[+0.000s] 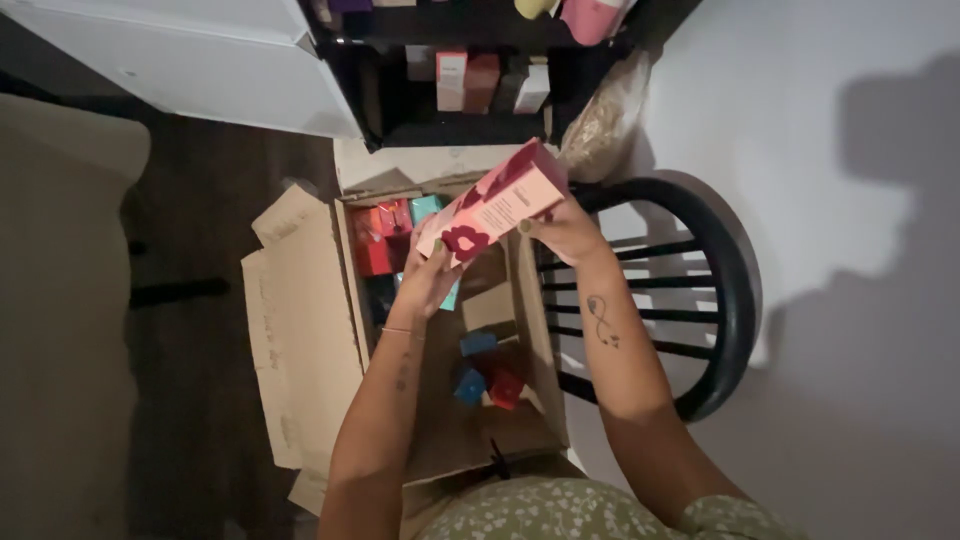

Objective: The person organizes various small boxes and packages from a cardboard box onto a black shelf. They pick up items one by one, including colorful boxes and a teal package, and place them on the shelf.

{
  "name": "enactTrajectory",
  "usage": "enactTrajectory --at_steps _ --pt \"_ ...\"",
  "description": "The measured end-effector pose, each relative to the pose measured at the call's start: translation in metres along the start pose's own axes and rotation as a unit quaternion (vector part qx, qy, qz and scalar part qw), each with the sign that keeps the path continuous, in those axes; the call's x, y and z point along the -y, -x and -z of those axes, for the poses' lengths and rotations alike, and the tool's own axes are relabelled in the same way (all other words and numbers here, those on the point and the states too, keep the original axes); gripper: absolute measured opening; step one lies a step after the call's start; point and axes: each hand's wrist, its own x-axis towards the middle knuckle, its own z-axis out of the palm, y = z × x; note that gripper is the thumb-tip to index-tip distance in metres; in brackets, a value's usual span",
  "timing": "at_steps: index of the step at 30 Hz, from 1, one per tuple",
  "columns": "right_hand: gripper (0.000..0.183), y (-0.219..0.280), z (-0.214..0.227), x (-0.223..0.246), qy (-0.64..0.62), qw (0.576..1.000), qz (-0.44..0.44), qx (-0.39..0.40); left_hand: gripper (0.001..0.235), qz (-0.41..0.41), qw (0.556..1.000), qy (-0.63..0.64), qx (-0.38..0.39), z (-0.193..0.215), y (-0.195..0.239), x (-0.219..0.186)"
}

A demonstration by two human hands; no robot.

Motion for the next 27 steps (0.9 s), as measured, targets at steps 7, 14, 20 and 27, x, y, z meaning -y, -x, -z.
enactTrajectory --at_steps 7,14,20,27 --pt "0.077 -0.051 -0.01 0.01 0.096 0.988 0.011 -0.119 0.096 -0.001 0.999 -0.008 -0.049 -0.072 -0.011 -0.048" --pt "0.081 -0.161 -0.008 -0.001 0.31 0.93 -0.065 -0.188 0.095 0.044 0.991 -0.108 -0.07 0.001 -0.035 -0.03" --pt "0.084 -0.232 0.042 -0.07 0.46 0.866 -0.115 -0.159 0.083 0.042 0.987 -0.137 -0.074 0.033 -0.038 -0.039" --pt "0.078 -0.28 0.072 -0.127 0.535 0.797 -0.2 -0.195 0.073 0.064 0.978 -0.187 -0.072 0.05 -0.046 -0.052"
